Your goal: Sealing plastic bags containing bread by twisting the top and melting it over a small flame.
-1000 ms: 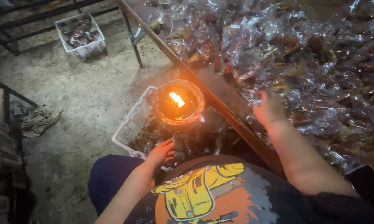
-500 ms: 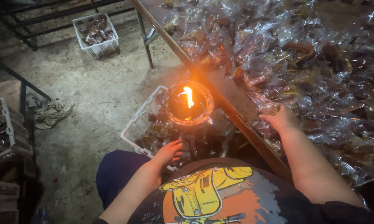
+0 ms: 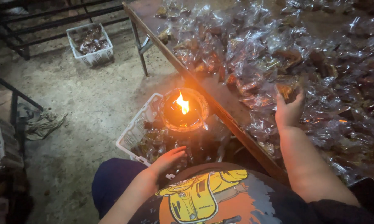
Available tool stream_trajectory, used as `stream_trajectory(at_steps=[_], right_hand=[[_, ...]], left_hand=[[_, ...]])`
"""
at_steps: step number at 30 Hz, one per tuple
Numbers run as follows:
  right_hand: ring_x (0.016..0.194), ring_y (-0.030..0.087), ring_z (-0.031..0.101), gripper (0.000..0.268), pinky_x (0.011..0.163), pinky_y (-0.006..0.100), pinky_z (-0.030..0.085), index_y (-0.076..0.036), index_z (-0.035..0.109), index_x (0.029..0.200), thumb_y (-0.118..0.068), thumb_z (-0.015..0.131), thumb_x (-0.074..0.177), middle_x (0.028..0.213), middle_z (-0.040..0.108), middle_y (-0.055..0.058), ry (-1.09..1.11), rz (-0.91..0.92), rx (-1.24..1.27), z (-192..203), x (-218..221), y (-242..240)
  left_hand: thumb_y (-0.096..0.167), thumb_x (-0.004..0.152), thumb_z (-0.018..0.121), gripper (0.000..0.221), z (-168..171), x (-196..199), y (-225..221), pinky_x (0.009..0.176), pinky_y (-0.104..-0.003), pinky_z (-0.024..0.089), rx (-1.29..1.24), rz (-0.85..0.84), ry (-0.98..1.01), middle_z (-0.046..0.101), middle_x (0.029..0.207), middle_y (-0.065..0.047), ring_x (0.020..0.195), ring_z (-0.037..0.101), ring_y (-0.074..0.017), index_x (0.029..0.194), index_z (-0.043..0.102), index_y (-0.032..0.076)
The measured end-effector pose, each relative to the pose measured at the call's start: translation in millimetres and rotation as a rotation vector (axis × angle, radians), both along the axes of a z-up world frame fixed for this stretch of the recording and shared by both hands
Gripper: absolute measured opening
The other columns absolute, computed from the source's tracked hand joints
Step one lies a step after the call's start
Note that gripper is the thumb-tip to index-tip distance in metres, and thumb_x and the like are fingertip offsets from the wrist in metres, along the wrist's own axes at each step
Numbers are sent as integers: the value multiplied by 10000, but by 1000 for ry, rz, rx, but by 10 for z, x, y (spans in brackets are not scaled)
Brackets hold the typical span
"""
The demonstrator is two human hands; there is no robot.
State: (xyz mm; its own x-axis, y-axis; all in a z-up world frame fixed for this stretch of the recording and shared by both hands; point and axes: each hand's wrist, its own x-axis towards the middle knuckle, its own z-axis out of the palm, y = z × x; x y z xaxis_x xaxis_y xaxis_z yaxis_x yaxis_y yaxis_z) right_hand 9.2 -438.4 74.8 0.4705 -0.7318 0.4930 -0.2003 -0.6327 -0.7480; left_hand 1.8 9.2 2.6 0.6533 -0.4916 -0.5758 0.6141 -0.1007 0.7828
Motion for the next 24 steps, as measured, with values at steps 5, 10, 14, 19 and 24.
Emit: stream_trajectory(at_steps=[5,10,14,19,24], right_hand=[[1062,286,712,825,845,324,618,-246,433,1522,53,854,879,1140,716,164,-262,105,21,169,39,-143],[1092,272,693,594,919,399,578,-151,639,1274,-81,918,754,1135,726,136,72,435,187,898,-157,963],[972,128,722,515,920,293,576,-205,688,1203,-163,809,704,1044,771,-10,709,1222,384,988,-377,1751],[1093,228,649,700,940,350,572,-240,496,1377,-277,795,746,1279,596,104,1073,1197,533,746,-539,2346],[693,147,676,259,716,291,548,-133,692,793,-358,817,826,756,714,32,730,998,665,230,-423,2232]], left_hand=[[329,935,732,614,299,-106,5,1025,-499,533,-45,2,21,581,1461,-253,1336,565,-397,1500,553,168],[297,959,719,618,-283,96,-32,1022,-503,527,-136,39,-37,517,1488,-246,1324,565,-372,1525,507,165],[119,743,784,781,343,-26,-111,944,-382,598,-214,-46,33,514,1411,-155,1114,680,-262,1464,485,157],[161,764,772,362,938,-270,-98,763,-312,540,-97,-39,-32,697,944,-134,846,664,-216,1087,648,55],[190,812,735,462,700,-199,-46,680,-330,529,-42,121,-11,756,962,-169,818,688,-255,1259,693,78]])
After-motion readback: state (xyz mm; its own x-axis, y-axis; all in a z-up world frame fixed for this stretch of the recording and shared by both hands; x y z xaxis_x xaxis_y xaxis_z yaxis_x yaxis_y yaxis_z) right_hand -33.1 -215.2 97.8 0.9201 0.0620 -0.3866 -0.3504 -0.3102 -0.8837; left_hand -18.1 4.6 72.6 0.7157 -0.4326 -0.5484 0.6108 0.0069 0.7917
